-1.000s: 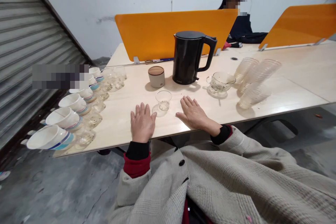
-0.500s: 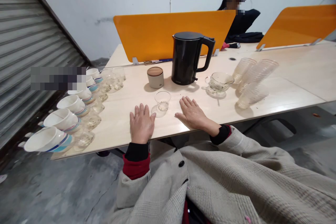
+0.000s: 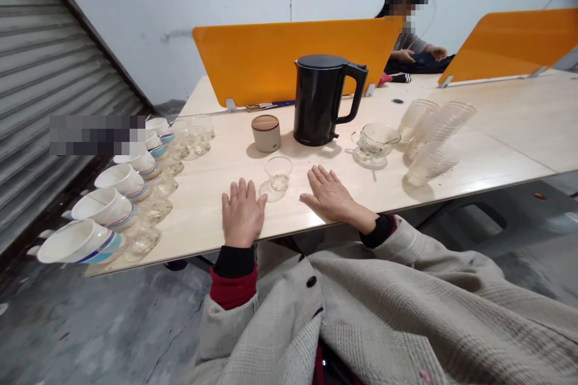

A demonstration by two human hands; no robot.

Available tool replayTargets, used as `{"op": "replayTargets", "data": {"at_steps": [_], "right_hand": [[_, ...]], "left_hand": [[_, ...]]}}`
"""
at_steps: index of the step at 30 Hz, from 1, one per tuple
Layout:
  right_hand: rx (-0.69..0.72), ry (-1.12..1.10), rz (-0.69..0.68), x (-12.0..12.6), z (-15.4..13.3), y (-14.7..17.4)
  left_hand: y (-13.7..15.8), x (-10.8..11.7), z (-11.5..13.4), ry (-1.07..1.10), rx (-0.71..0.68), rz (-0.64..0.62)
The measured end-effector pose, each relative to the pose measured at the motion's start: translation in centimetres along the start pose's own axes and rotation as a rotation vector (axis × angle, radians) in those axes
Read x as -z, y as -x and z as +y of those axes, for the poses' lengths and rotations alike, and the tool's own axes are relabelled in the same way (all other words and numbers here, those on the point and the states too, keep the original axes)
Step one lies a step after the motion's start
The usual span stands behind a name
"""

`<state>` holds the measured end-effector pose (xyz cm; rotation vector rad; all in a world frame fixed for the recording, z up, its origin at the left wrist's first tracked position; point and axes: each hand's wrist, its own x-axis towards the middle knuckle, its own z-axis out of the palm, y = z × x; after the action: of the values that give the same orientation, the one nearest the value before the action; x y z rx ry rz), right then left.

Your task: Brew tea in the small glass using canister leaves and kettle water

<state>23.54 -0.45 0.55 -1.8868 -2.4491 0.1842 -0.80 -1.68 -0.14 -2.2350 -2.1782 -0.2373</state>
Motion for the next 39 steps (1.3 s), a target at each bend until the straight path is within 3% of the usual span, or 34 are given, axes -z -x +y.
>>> {"op": "replayTargets", "data": {"at_steps": [39], "right_hand": [[0.009, -0.008, 0.024, -0.59, 0.37, -0.26]], "left_hand": [[-0.04, 0.26, 0.09, -0.017, -0.004, -0.004]]}}
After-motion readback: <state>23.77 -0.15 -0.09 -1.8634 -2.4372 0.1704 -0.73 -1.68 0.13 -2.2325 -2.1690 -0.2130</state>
